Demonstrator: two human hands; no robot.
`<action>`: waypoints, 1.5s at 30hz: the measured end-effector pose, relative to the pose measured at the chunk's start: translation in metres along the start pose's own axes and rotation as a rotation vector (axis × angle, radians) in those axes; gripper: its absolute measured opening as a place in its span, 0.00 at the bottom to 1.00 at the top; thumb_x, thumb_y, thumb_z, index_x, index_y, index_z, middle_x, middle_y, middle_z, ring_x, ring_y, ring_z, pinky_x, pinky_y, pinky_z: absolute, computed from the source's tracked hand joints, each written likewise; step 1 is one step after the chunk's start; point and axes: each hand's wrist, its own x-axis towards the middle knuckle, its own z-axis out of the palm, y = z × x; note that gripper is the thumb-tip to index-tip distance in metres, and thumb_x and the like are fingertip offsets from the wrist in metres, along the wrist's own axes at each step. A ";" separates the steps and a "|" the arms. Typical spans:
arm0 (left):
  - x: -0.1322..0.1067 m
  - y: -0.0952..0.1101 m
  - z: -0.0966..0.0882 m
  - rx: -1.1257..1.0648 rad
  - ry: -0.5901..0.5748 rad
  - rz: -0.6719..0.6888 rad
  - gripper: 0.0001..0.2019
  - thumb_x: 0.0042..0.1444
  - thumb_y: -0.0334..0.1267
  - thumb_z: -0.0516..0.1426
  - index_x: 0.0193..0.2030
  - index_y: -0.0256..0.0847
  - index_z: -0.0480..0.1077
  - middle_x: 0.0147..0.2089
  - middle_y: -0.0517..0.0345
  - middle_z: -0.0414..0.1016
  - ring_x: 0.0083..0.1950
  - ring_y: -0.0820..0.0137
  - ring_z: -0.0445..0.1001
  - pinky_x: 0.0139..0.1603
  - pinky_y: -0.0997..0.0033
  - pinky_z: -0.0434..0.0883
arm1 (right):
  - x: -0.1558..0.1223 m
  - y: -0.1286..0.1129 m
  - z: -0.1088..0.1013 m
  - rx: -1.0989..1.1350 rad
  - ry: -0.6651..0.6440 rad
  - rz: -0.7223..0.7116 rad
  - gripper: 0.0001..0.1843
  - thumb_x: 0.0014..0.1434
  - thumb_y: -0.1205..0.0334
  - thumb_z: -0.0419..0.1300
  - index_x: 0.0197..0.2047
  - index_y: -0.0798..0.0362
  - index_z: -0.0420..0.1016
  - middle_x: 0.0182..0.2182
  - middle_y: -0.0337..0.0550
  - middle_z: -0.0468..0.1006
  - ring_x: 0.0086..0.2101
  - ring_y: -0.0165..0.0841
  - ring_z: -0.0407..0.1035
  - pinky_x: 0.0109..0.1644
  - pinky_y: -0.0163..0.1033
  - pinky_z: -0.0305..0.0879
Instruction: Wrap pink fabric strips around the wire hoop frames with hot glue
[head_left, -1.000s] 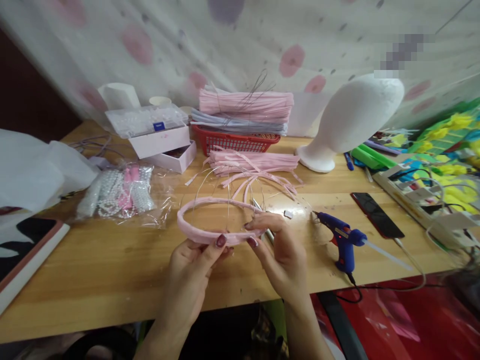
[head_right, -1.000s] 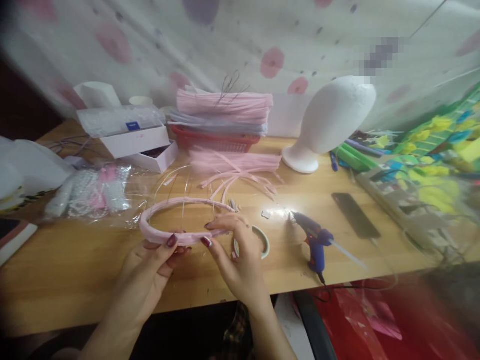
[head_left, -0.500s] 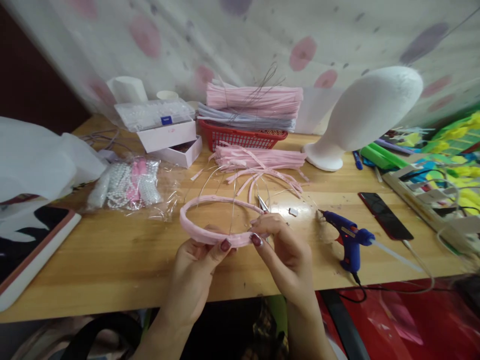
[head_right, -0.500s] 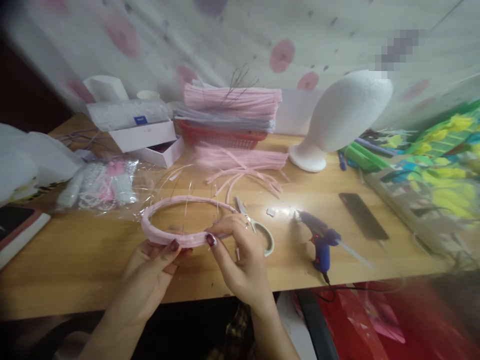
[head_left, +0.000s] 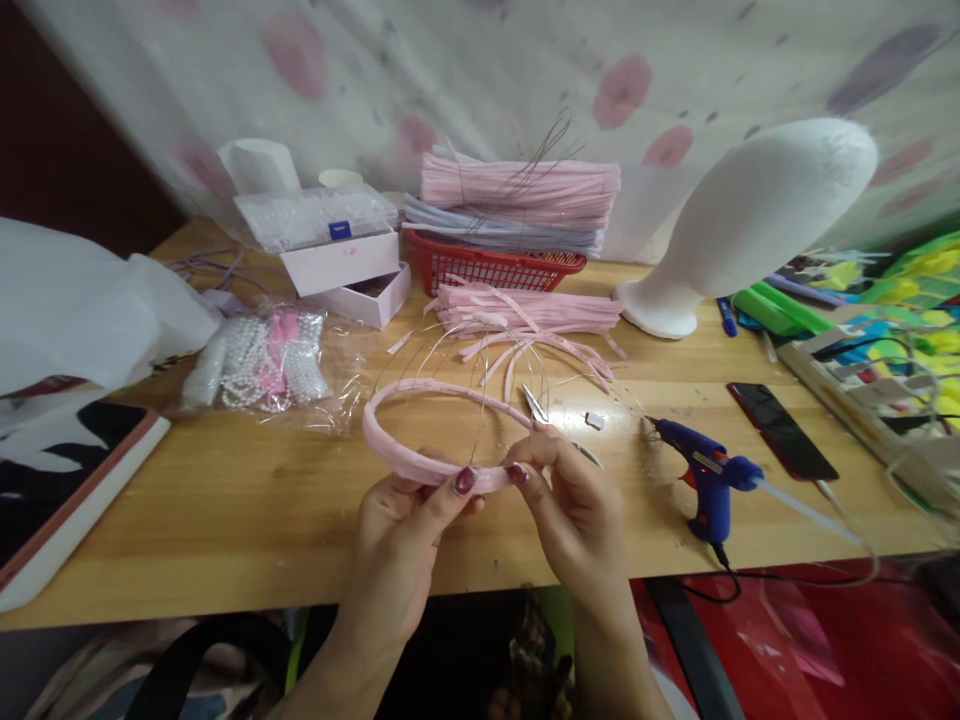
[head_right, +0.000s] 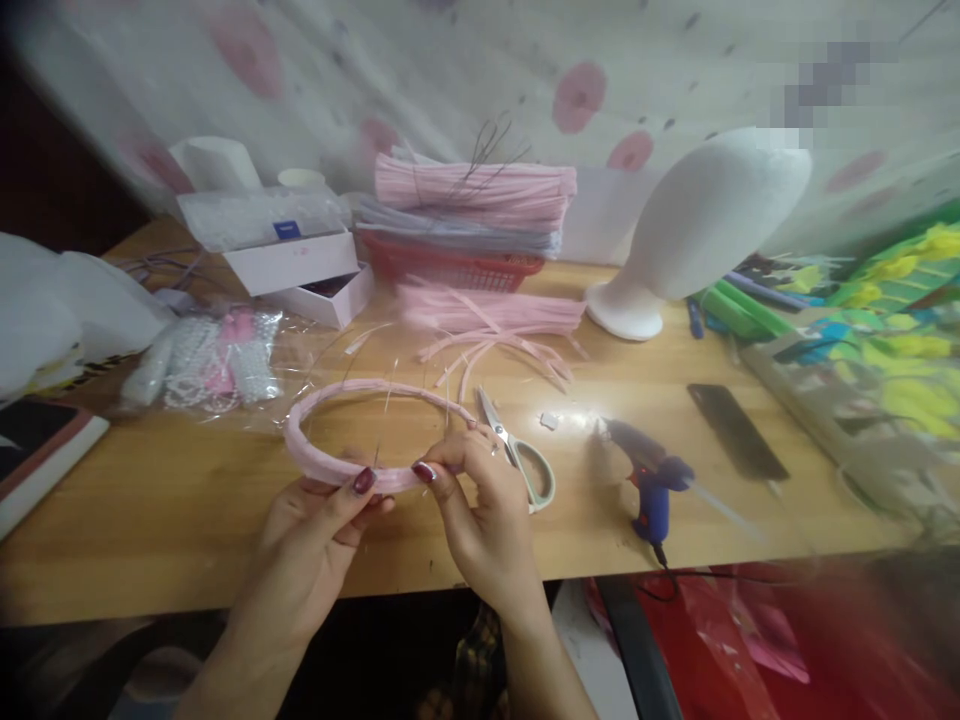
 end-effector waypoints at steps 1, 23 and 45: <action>0.000 0.000 0.001 0.015 0.011 0.019 0.13 0.35 0.40 0.78 0.26 0.39 0.82 0.26 0.61 0.79 0.29 0.76 0.77 0.32 0.83 0.77 | 0.000 0.000 0.000 -0.008 0.006 -0.005 0.09 0.70 0.66 0.57 0.35 0.48 0.70 0.30 0.36 0.74 0.32 0.32 0.68 0.47 0.43 0.63; 0.002 0.000 0.001 0.182 -0.091 0.118 0.16 0.30 0.38 0.79 0.25 0.38 0.80 0.26 0.63 0.74 0.26 0.77 0.73 0.27 0.82 0.73 | -0.005 0.004 -0.007 0.013 0.004 -0.016 0.07 0.68 0.68 0.59 0.37 0.48 0.72 0.30 0.32 0.74 0.33 0.27 0.69 0.52 0.38 0.64; -0.010 -0.001 0.013 0.202 0.081 0.053 0.13 0.41 0.42 0.75 0.28 0.36 0.81 0.24 0.59 0.79 0.26 0.74 0.77 0.30 0.78 0.78 | 0.003 -0.004 -0.002 -0.153 0.081 -0.092 0.07 0.66 0.70 0.61 0.38 0.47 0.75 0.30 0.28 0.79 0.29 0.26 0.72 0.55 0.41 0.66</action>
